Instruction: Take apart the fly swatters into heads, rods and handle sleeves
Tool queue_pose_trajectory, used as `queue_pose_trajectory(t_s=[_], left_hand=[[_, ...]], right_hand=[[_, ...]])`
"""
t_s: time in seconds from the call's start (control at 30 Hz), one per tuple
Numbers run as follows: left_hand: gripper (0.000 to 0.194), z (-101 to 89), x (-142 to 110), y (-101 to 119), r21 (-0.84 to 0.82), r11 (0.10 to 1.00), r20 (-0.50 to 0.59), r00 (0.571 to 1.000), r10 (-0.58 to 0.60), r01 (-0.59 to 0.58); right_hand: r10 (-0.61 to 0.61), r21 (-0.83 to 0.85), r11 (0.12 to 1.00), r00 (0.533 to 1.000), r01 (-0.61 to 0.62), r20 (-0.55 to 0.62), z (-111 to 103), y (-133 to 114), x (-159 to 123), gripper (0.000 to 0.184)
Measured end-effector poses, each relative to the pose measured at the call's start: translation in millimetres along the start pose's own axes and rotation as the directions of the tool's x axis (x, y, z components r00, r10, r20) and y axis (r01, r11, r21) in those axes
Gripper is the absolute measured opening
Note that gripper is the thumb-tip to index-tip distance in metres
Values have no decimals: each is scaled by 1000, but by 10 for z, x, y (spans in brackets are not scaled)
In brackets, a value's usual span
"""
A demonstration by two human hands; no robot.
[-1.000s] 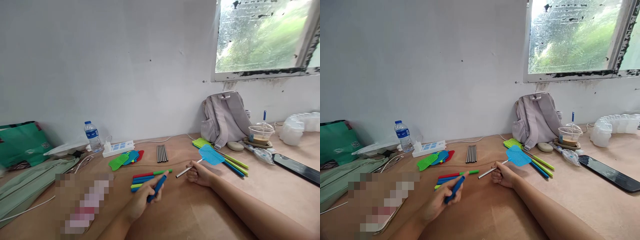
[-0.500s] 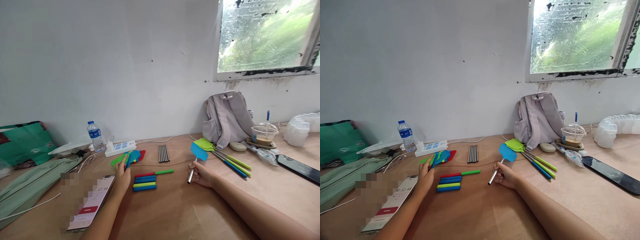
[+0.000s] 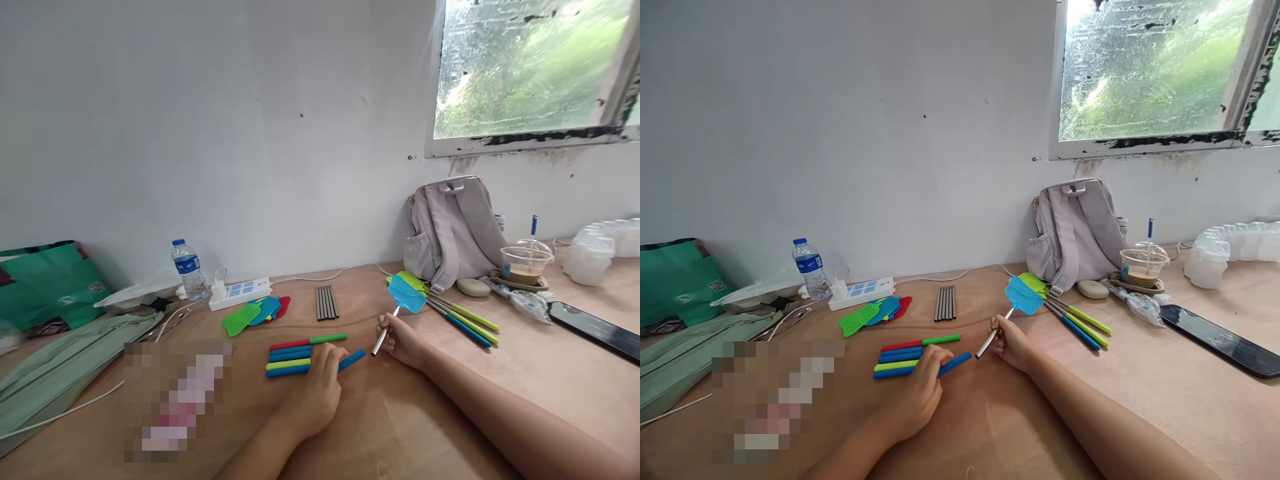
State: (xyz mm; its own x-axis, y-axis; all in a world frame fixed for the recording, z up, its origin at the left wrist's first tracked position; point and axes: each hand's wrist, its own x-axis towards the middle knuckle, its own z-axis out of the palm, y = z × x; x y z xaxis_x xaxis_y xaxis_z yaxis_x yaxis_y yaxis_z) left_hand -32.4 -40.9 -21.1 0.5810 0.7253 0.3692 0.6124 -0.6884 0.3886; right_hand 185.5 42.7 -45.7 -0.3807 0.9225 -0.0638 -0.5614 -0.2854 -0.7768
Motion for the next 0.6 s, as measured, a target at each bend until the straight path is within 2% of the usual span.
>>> queue_pose_trajectory(t_s=[0.07,0.13,0.3,0.37,0.47,0.6], left_hand=[[49,78,42,50,118,992,86,996,30,-40],[44,143,114,76,253,967,99,995,8,-33],[32,282,312,148,536,843,-28,999,-41,50],[32,356,363,175,583,813,-45,999,7,21],[26,473,420,200,608,788,11,993,116,-99],[23,571,508,214,602,785,81,989,122,-147]], right_hand=[[-12,11,1000,1000,12,-17,-12,-10,6,21],[-19,18,1000,999,19,-30,-27,-21,8,21],[-38,30,999,997,40,-61,-91,-64,10,19],[-47,34,998,996,49,-77,-123,-85,10,18],[-56,39,997,994,60,-97,-158,-113,4,18],[-61,47,997,992,66,-107,-170,-132,-2,22]])
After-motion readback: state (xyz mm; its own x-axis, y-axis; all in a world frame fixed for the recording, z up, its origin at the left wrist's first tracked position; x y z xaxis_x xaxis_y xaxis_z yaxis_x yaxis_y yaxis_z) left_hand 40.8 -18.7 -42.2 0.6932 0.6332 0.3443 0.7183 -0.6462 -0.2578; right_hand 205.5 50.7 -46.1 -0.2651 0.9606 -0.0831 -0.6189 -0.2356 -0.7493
